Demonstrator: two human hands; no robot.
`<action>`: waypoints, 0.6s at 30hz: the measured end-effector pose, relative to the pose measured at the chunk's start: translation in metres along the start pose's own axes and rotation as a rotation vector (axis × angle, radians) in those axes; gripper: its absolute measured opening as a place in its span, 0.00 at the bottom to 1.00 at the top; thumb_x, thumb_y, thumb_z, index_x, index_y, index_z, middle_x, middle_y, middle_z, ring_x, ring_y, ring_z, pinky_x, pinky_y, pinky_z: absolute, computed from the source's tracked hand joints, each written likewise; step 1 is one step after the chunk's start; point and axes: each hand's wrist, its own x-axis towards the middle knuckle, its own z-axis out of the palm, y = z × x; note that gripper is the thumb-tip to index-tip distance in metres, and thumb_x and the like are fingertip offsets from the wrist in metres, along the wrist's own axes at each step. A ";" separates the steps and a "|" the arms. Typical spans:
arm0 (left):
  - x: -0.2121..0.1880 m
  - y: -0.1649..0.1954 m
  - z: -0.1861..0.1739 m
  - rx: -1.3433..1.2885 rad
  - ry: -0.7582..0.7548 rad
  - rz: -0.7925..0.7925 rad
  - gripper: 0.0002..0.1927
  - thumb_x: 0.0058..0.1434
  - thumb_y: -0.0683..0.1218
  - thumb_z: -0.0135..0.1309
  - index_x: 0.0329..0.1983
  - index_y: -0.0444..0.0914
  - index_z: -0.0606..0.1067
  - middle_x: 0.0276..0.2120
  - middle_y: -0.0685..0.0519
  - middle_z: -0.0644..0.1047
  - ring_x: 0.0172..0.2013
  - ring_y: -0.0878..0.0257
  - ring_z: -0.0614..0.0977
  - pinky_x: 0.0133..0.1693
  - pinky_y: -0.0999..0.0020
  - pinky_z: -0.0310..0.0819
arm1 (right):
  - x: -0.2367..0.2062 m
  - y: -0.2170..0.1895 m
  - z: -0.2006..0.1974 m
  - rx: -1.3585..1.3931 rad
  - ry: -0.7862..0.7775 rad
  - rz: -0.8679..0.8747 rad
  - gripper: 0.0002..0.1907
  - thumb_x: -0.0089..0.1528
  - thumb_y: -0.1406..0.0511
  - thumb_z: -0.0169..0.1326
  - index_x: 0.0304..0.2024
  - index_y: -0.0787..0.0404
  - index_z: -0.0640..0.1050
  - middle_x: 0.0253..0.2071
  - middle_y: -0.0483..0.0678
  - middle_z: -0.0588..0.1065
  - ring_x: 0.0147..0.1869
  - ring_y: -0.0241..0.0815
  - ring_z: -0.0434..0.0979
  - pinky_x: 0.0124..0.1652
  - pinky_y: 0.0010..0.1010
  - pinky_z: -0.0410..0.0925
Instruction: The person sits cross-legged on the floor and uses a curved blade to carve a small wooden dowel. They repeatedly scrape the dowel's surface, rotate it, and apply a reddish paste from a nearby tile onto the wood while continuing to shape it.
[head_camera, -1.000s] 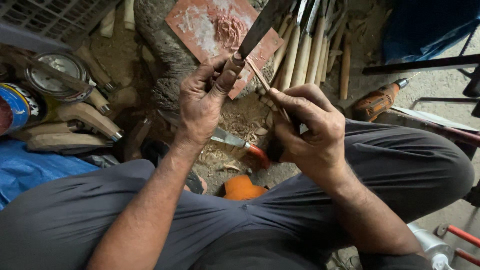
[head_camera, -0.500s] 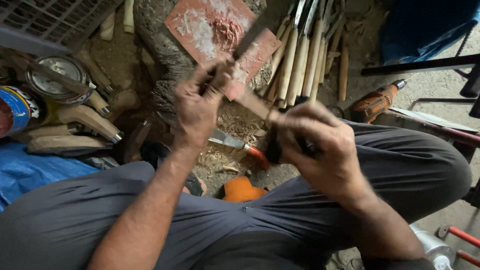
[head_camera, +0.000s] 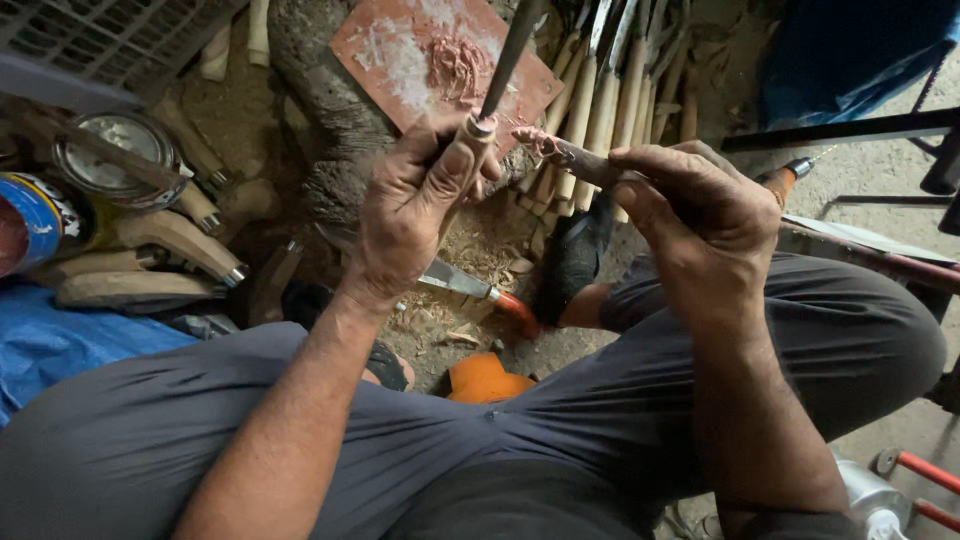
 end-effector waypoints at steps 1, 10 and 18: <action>0.000 -0.001 0.000 -0.007 0.006 -0.009 0.16 0.80 0.53 0.48 0.62 0.42 0.76 0.39 0.56 0.81 0.37 0.71 0.76 0.41 0.77 0.75 | 0.001 0.001 -0.001 0.006 -0.004 -0.002 0.10 0.71 0.74 0.62 0.54 0.66 0.81 0.43 0.46 0.78 0.43 0.29 0.77 0.41 0.17 0.71; -0.007 0.003 0.002 -0.015 0.022 -0.046 0.16 0.79 0.54 0.50 0.62 0.42 0.77 0.40 0.58 0.80 0.40 0.72 0.77 0.45 0.75 0.76 | 0.004 0.006 -0.001 0.022 -0.046 -0.047 0.12 0.70 0.73 0.63 0.56 0.64 0.81 0.42 0.47 0.79 0.40 0.28 0.77 0.35 0.15 0.71; -0.010 0.014 0.006 0.058 -0.035 -0.085 0.17 0.77 0.54 0.50 0.62 0.42 0.77 0.38 0.59 0.80 0.38 0.73 0.77 0.41 0.78 0.74 | 0.009 0.006 -0.006 0.164 -0.085 -0.023 0.09 0.67 0.75 0.58 0.50 0.63 0.80 0.45 0.47 0.79 0.47 0.32 0.82 0.46 0.21 0.76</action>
